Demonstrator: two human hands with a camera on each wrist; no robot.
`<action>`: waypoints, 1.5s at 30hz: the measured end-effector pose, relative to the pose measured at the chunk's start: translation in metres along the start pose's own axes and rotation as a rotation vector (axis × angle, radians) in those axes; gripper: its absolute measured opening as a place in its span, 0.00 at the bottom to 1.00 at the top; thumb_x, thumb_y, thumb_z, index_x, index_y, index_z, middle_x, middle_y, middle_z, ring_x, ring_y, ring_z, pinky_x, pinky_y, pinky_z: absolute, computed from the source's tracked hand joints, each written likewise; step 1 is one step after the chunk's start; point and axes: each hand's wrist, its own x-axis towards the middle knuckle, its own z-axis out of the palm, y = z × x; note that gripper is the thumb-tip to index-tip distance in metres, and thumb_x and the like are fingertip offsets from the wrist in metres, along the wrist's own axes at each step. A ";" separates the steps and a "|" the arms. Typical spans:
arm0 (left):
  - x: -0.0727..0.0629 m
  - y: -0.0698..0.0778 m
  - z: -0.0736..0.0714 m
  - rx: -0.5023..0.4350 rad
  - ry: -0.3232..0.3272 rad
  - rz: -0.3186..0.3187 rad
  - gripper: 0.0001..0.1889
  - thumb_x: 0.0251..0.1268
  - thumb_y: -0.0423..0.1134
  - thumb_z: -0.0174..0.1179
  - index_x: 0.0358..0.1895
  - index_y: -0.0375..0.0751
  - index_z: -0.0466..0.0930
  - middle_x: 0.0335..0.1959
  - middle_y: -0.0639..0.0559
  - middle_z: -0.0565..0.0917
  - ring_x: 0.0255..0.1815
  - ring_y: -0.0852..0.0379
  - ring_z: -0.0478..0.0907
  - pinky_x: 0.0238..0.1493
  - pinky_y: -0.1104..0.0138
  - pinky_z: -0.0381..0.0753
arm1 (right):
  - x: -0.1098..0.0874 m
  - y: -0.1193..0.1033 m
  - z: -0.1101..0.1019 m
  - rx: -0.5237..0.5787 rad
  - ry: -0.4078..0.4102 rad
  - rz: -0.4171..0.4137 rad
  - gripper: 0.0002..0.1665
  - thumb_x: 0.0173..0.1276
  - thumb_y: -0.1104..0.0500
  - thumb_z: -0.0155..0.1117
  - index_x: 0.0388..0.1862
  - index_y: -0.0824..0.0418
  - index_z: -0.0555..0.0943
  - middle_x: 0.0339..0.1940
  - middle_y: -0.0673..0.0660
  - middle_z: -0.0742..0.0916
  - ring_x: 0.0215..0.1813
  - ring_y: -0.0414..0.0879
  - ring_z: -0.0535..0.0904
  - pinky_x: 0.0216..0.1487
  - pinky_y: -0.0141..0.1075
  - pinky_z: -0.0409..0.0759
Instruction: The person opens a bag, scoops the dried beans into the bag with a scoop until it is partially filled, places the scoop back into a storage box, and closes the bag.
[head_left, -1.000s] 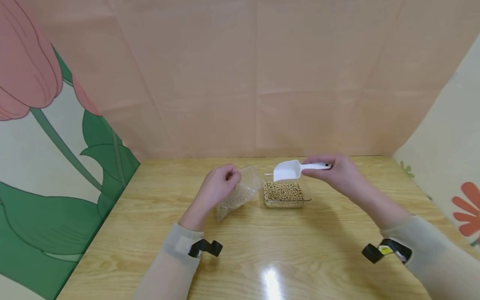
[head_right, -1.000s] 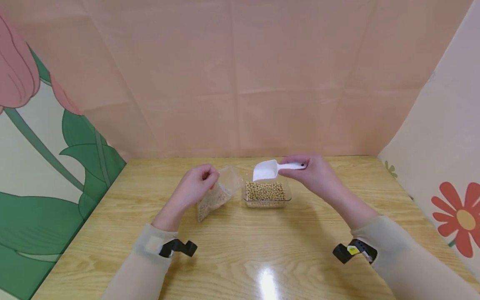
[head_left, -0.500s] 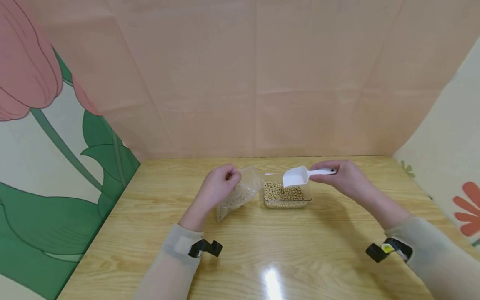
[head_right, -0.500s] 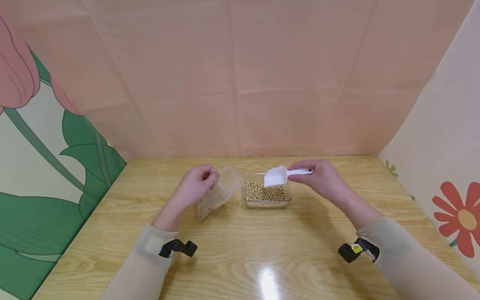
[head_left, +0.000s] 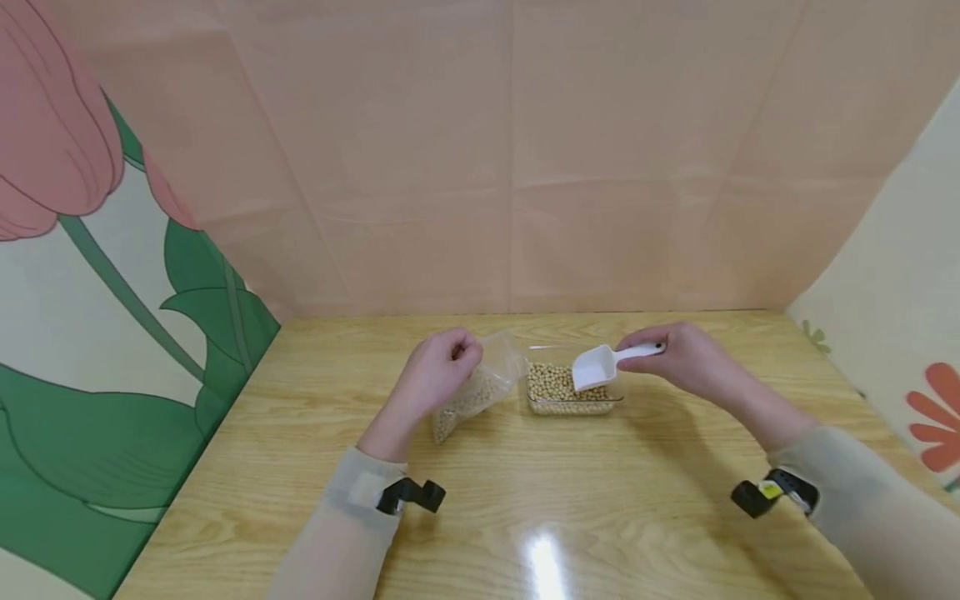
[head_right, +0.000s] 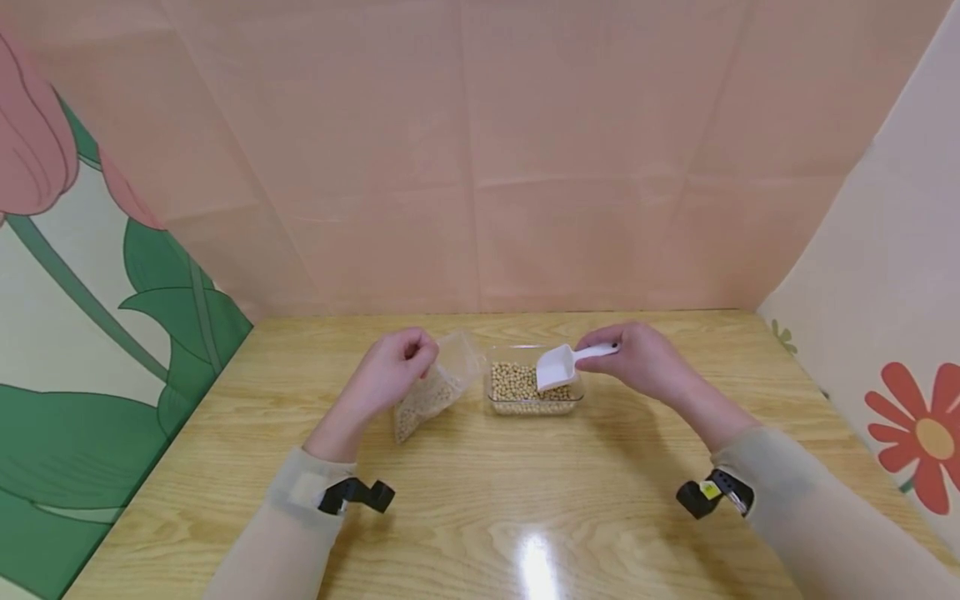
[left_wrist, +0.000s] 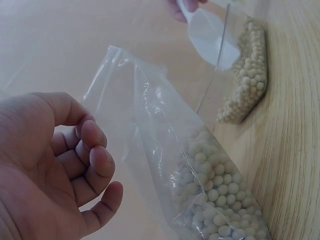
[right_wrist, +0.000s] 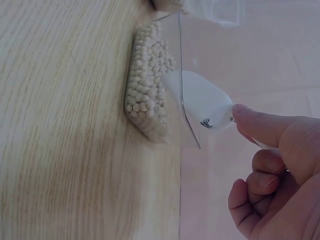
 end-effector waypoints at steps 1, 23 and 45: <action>0.000 0.000 0.000 0.001 0.000 -0.001 0.12 0.83 0.38 0.55 0.36 0.44 0.83 0.25 0.52 0.79 0.24 0.55 0.72 0.31 0.60 0.74 | 0.001 0.000 0.000 -0.006 -0.008 -0.003 0.24 0.73 0.40 0.78 0.59 0.53 0.93 0.68 0.65 0.88 0.63 0.61 0.85 0.54 0.51 0.82; 0.001 0.000 0.000 0.009 0.006 0.006 0.12 0.82 0.37 0.55 0.34 0.47 0.82 0.25 0.53 0.78 0.24 0.55 0.71 0.32 0.60 0.74 | 0.011 0.004 0.011 -0.002 -0.089 0.017 0.22 0.72 0.41 0.80 0.57 0.51 0.93 0.62 0.61 0.91 0.58 0.56 0.85 0.51 0.49 0.79; 0.001 -0.002 0.000 0.006 0.004 0.010 0.13 0.82 0.38 0.55 0.33 0.47 0.80 0.25 0.52 0.77 0.23 0.56 0.69 0.31 0.60 0.72 | 0.017 0.011 0.047 0.194 -0.014 0.085 0.25 0.69 0.44 0.84 0.58 0.56 0.93 0.59 0.64 0.91 0.51 0.53 0.85 0.45 0.41 0.81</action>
